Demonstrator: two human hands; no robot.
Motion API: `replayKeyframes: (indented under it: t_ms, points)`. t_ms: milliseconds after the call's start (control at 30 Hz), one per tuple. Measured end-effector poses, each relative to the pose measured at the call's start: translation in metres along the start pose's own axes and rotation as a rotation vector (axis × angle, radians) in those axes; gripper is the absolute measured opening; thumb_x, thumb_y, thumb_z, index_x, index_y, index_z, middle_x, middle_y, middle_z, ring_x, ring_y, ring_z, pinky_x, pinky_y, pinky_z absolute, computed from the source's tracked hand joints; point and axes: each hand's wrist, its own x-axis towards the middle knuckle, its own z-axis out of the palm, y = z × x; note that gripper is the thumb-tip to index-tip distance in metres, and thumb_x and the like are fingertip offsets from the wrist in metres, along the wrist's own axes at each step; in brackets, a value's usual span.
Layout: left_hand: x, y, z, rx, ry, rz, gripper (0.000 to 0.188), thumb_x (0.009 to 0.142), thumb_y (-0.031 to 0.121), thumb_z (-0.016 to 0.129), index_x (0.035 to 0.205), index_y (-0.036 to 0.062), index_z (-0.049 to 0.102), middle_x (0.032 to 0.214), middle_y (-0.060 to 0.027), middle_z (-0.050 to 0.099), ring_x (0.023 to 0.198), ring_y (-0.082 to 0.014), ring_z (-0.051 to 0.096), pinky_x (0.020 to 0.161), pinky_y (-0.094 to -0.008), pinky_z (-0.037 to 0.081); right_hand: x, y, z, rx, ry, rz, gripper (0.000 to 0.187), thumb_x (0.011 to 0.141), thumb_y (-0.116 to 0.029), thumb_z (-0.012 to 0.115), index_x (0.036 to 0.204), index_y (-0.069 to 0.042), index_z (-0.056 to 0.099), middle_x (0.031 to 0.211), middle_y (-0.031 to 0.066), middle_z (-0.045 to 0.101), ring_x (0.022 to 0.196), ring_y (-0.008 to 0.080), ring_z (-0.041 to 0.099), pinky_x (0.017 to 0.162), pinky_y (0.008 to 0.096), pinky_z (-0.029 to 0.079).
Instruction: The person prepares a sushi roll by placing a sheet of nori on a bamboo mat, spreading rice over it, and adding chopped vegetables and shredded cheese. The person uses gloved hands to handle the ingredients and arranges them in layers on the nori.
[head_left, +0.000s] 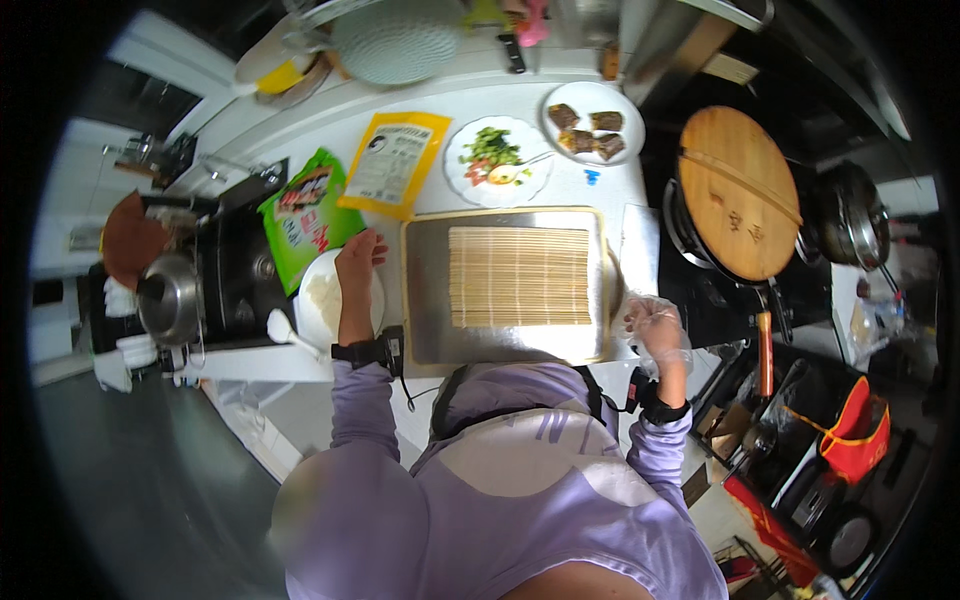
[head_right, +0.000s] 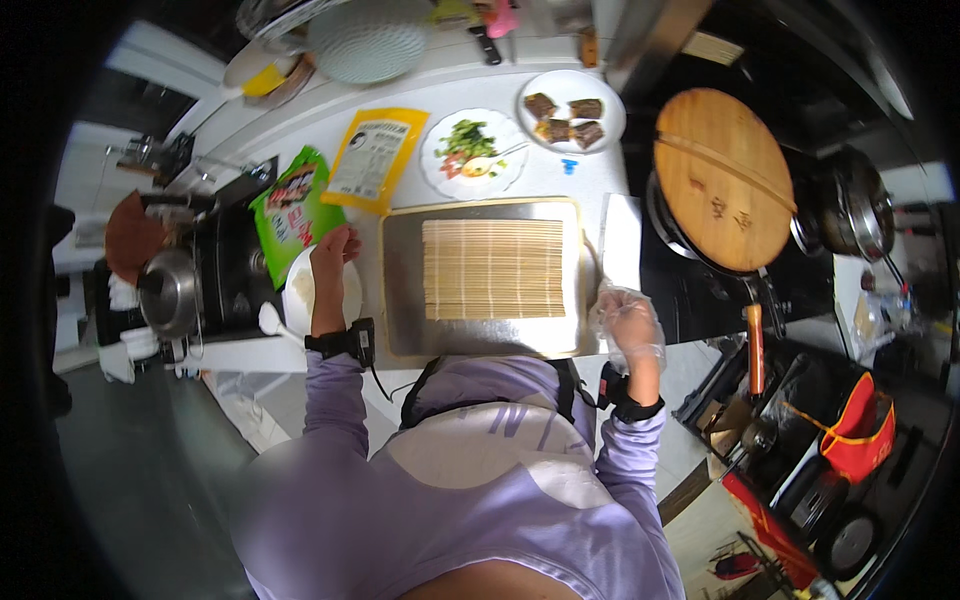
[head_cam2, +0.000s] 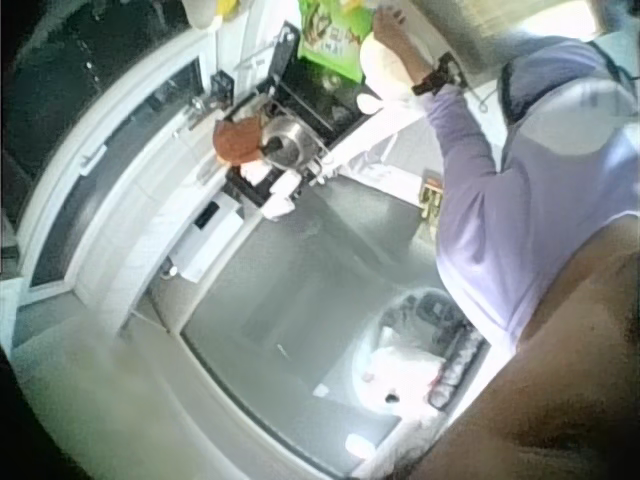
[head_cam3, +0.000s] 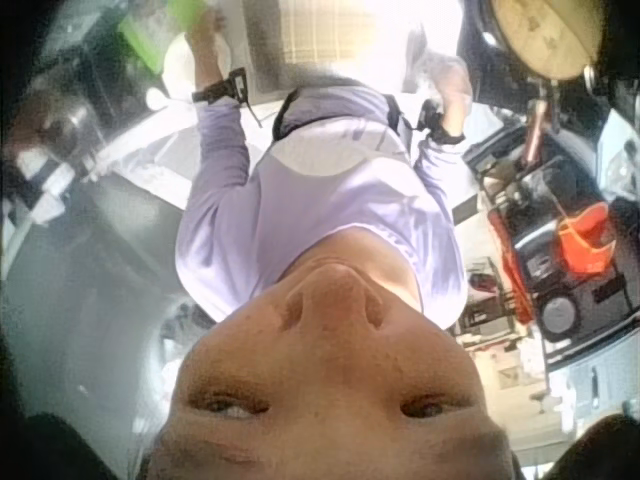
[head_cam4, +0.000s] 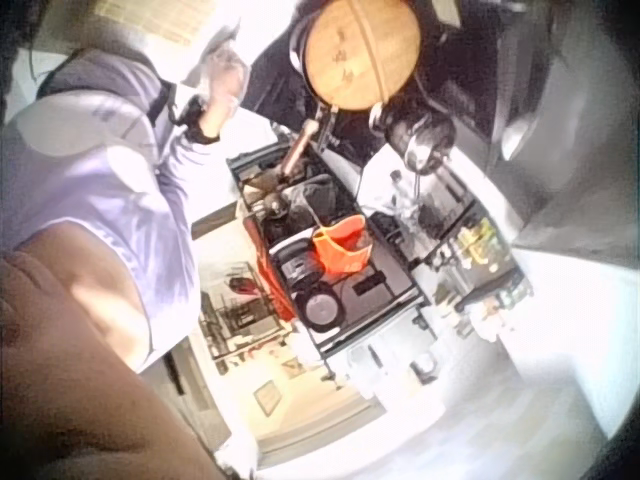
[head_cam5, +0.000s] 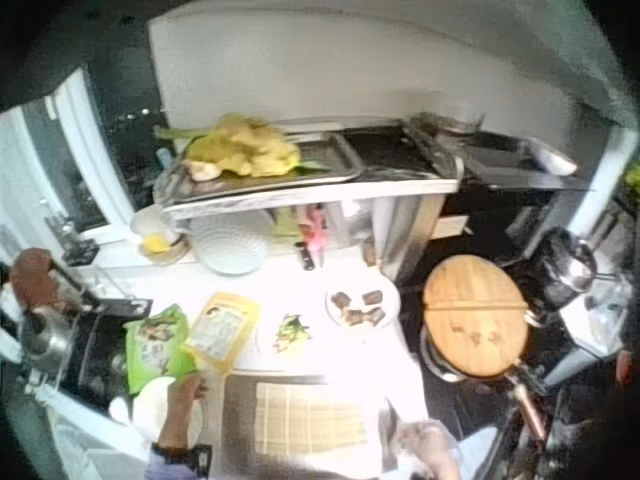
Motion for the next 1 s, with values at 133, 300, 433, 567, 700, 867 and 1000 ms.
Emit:
replayKeyframes:
  t_ms: [133,300,433,567,700,867,1000]
  points:
    - [-0.052,0.003,-0.061,0.176,0.059,0.115,0.02,0.091,0.009,0.055,0.108,0.0024,0.064,0.074,-0.0064,0.067,0.061,-0.0124,0.062,0.054,-0.023,0.046,0.001,-0.021,-0.001,0.188,-0.114,-0.024,0.022,0.093,-0.014,0.054,0.094,0.005,0.066,0.067,0.007,0.065,0.054,0.0123,0.061,0.05,0.026,0.05]
    - [-0.09,-0.017,-0.111,0.146,0.313,0.088,0.021,0.089,0.009,0.057,0.108,0.0024,0.064,0.073,-0.0044,0.066,0.059,-0.0089,0.06,0.048,-0.0199,0.04,0.008,-0.04,0.02,0.138,-0.19,-0.073,0.024,0.094,-0.017,0.053,0.09,0.003,0.065,0.067,0.007,0.065,0.053,0.0119,0.061,0.048,0.0254,0.046]
    - [-0.074,-0.036,-0.154,0.317,0.427,0.156,0.018,0.088,0.013,0.062,0.102,0.0025,0.067,0.077,-0.0038,0.066,0.06,-0.0097,0.06,0.05,-0.0216,0.042,0.004,-0.054,0.037,0.132,-0.234,-0.056,0.024,0.094,-0.018,0.053,0.09,0.002,0.065,0.066,0.007,0.065,0.053,0.0115,0.061,0.048,0.0255,0.046]
    - [-0.022,-0.017,-0.21,0.504,0.469,0.298,0.02,0.088,0.015,0.064,0.102,0.0014,0.067,0.077,-0.0016,0.064,0.065,-0.0077,0.056,0.056,-0.0234,0.045,-0.009,-0.059,0.046,0.073,-0.205,-0.074,0.023,0.094,-0.017,0.053,0.092,0.002,0.066,0.067,0.0077,0.066,0.053,0.0115,0.061,0.049,0.0257,0.047]
    - [0.016,-0.015,-0.2,0.226,0.237,0.302,0.021,0.086,0.014,0.066,0.104,0.0025,0.067,0.082,-0.0031,0.067,0.069,-0.0082,0.058,0.058,-0.0224,0.046,-0.031,-0.042,0.044,-0.052,-0.114,-0.117,0.021,0.093,-0.014,0.054,0.095,0.004,0.065,0.068,0.0073,0.065,0.056,0.0125,0.062,0.051,0.0267,0.05]
    - [0.072,-0.046,-0.196,0.424,0.328,0.144,0.027,0.082,0.018,0.07,0.101,0.0001,0.068,0.087,-0.0088,0.069,0.076,-0.0135,0.062,0.072,-0.0277,0.05,-0.066,-0.021,0.03,-0.043,-0.037,0.05,0.023,0.094,-0.017,0.054,0.094,0.004,0.064,0.069,0.0083,0.064,0.055,0.0124,0.06,0.048,0.0253,0.048]
    - [0.118,-0.063,-0.231,0.926,0.498,0.119,0.048,0.074,0.039,0.071,0.103,0.0002,0.067,0.094,-0.0193,0.068,0.09,-0.0334,0.066,0.08,-0.0408,0.049,-0.091,-0.018,0.02,0.158,0.076,0.213,0.021,0.092,-0.014,0.055,0.088,0.004,0.066,0.065,0.0074,0.064,0.057,0.0126,0.06,0.053,0.0287,0.048]
